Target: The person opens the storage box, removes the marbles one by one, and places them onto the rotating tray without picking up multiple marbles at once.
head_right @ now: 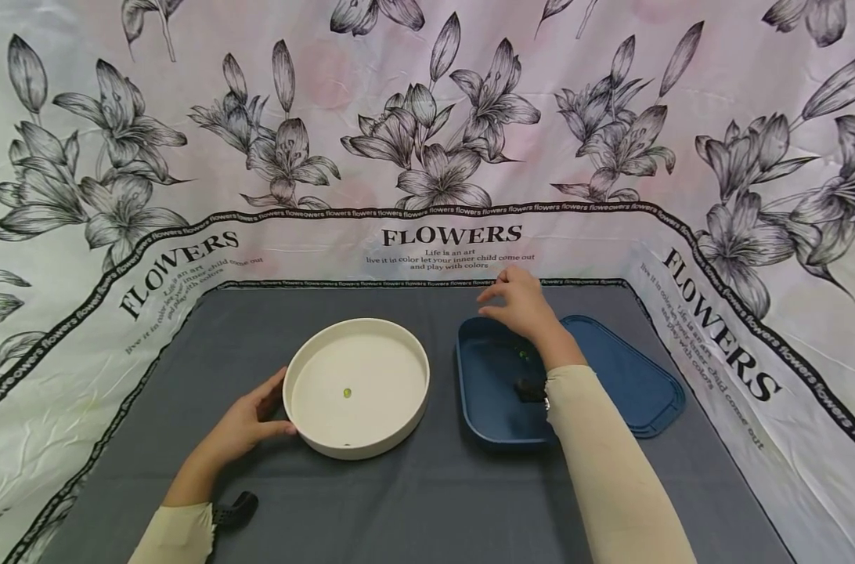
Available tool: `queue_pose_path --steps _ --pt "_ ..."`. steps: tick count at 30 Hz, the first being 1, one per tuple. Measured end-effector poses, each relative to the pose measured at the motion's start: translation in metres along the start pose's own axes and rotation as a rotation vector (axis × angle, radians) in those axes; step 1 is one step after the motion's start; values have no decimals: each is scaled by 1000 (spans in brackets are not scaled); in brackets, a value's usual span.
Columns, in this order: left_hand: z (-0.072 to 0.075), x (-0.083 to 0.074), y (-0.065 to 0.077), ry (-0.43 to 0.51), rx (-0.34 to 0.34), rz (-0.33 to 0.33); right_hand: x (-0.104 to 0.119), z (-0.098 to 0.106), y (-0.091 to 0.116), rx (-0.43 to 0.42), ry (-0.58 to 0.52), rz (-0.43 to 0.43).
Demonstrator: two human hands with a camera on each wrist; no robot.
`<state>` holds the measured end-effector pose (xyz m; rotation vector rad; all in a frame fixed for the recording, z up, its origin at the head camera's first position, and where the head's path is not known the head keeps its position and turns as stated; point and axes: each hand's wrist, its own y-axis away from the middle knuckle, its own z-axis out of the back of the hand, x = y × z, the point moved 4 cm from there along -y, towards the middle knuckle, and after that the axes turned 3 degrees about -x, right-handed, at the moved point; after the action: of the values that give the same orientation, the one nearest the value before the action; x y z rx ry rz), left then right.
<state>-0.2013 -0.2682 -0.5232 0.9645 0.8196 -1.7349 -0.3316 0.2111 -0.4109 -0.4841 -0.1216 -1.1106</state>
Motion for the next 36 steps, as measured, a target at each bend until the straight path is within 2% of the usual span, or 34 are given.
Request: queue_pose_path --steps 6,13,24,30,36 --pt "1 -2 0 -11 6 2 -23 0 18 60 44 -108" --pt "2 -5 -1 -10 3 8 -39 -7 32 118 27 -206" --pt "0 -3 0 -20 -4 3 -48 -19 52 130 59 -217" --pt "0 -4 0 -18 -1 1 -54 -27 55 155 113 -198" --pt "0 -5 0 -22 -1 -3 -57 -34 53 167 169 -221"
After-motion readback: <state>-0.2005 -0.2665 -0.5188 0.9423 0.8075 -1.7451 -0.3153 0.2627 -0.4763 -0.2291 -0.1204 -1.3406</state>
